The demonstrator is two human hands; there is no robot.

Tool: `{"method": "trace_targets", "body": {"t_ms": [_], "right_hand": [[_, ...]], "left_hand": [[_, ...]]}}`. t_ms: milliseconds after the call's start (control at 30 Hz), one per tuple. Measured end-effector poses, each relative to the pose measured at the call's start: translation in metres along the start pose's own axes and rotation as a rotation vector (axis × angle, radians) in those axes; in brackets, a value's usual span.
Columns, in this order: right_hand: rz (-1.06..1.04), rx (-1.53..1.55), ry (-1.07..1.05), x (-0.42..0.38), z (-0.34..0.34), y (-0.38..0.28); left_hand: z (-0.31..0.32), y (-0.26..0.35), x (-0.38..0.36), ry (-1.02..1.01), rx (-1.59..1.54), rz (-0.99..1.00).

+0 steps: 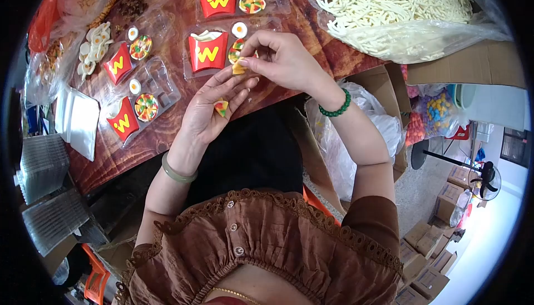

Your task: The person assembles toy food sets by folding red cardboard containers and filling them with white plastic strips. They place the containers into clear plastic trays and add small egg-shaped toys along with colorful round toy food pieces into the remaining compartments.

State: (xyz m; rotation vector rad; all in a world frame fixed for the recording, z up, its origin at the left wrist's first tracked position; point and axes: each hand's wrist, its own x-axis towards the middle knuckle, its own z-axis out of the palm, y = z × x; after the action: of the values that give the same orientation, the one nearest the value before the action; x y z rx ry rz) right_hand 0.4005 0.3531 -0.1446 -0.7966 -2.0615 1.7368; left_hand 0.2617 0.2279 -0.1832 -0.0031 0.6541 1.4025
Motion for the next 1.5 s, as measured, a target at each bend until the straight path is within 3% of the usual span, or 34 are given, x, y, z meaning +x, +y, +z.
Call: {"method": "trace_targets", "body": {"t_ms": [133, 233, 300, 467, 533, 733, 867, 933, 1167, 1233, 1333, 1500], "right_hand": [[-0.02, -0.106, -0.053, 0.009, -0.007, 0.008], [0.008, 0.113, -0.131, 0.009, -0.005, 0.007], [-0.055, -0.025, 0.098, 0.013, -0.009, 0.009], [0.007, -0.366, 0.094, 0.028, -0.019, 0.02], [-0.232, -0.597, 0.088, 0.035, -0.018, 0.033], [-0.419, -0.691, 0.037, 0.039, -0.024, 0.045], [-0.365, -0.596, 0.069, 0.034, -0.019, 0.041], [-0.445, -0.787, -0.001, 0.035, -0.021, 0.048], [-0.484, -0.75, 0.035, 0.033, -0.019, 0.036], [-0.404, -0.528, -0.024, 0.019, -0.012, 0.015], [-0.493, -0.552, -0.153, 0.006, -0.005, 0.014], [-0.451, -0.481, -0.014, -0.03, -0.001, 0.005]], "left_hand": [[0.002, -0.001, 0.007, 0.051, 0.026, 0.013], [-0.005, -0.003, 0.011, 0.0, 0.065, 0.042], [-0.009, -0.003, 0.011, 0.018, 0.061, 0.031], [-0.014, -0.003, 0.01, 0.019, 0.037, 0.015], [-0.016, -0.004, 0.011, 0.036, 0.066, 0.027], [-0.016, -0.001, 0.011, 0.06, 0.061, 0.032], [-0.014, 0.0, 0.01, 0.06, 0.063, 0.023], [-0.015, 0.0, 0.01, 0.07, 0.095, 0.023], [-0.008, 0.005, 0.005, 0.032, -0.032, -0.008], [-0.007, 0.005, 0.003, -0.012, -0.045, -0.007], [-0.008, 0.001, 0.002, -0.058, -0.054, -0.043], [0.005, -0.005, -0.015, -0.099, -0.014, -0.122]]}}
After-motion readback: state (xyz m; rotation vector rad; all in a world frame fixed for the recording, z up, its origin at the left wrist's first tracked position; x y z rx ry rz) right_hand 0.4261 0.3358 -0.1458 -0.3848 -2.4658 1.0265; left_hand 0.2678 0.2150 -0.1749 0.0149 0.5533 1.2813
